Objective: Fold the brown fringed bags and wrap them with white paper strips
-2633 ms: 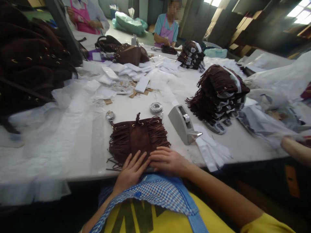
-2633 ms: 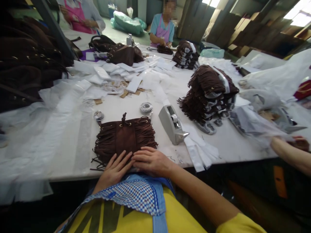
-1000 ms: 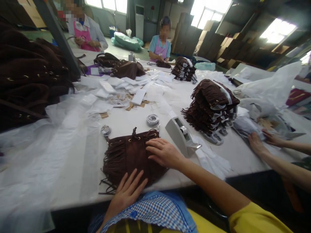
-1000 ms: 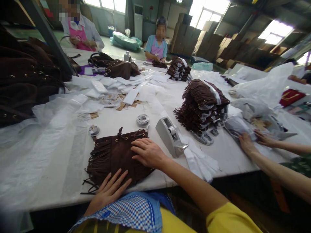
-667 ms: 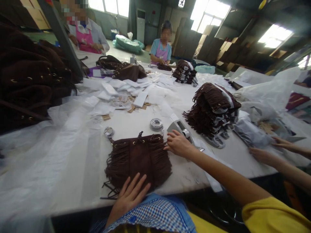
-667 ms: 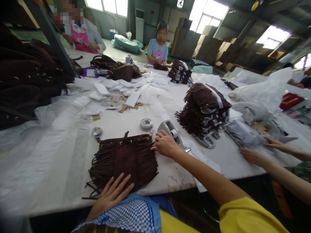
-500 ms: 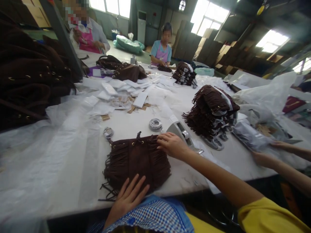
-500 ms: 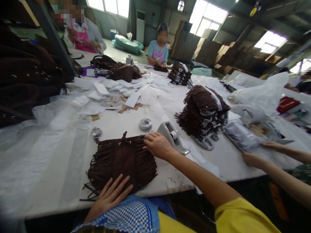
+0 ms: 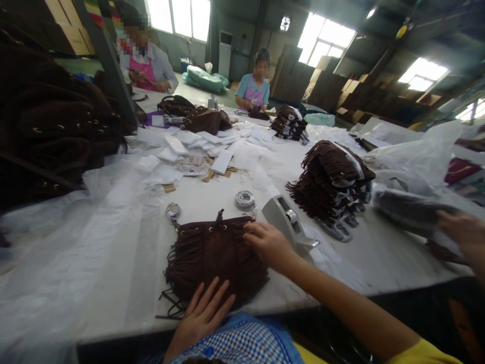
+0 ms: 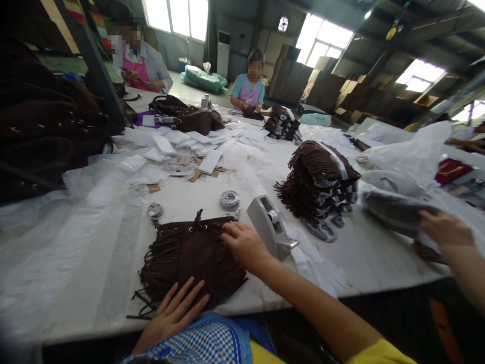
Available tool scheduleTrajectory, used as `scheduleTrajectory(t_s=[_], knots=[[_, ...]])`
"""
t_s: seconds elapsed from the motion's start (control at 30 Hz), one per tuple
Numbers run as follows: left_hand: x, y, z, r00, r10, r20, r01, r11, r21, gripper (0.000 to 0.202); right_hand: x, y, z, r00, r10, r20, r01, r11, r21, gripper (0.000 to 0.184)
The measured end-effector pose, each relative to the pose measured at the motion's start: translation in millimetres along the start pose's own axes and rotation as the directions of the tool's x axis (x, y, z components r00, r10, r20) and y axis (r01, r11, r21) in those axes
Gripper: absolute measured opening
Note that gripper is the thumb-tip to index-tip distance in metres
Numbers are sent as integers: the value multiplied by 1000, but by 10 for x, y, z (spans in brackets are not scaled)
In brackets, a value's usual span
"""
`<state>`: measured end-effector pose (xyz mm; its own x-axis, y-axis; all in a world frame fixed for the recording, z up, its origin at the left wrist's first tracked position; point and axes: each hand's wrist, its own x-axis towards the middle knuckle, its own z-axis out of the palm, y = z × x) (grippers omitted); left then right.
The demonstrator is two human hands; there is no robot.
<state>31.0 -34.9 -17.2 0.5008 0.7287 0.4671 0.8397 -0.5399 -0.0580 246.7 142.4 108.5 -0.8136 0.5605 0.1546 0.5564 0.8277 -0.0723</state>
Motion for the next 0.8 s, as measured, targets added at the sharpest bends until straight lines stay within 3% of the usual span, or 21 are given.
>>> scheduleTrajectory(t_s=[0.07,0.17,0.23,0.33,0.4,0.47,0.53,0.67,0.8], knots=[[-33,-21,6,999,34,-4,-33,999,21,41,-43,-290,85,973,-187,137,159,967,197,19],[-123,-96,8,996,83,16,-83,996,25,40,-117,-545,244,925,-264,275,154,918,365,27],[-178,-167,5,993,114,27,-114,994,1,40,-144,-562,263,925,-236,298,94,902,421,31],[-174,-260,-22,988,155,1,-155,987,-49,39,-89,-417,128,932,-258,254,76,826,559,31],[-98,-287,-67,993,113,11,-112,988,-109,37,16,-252,16,976,-134,170,16,827,561,24],[9,-292,-130,997,36,64,-22,977,-212,32,150,-62,-34,994,96,58,-112,884,453,20],[101,-301,-184,991,-13,133,56,946,-319,27,283,128,2,964,262,-51,-230,911,343,20],[133,-411,-186,954,1,300,152,861,-485,24,524,464,217,885,422,-197,-373,895,243,28],[120,-582,-33,864,89,495,329,644,-691,35,795,739,410,819,548,-173,-525,836,160,46]])
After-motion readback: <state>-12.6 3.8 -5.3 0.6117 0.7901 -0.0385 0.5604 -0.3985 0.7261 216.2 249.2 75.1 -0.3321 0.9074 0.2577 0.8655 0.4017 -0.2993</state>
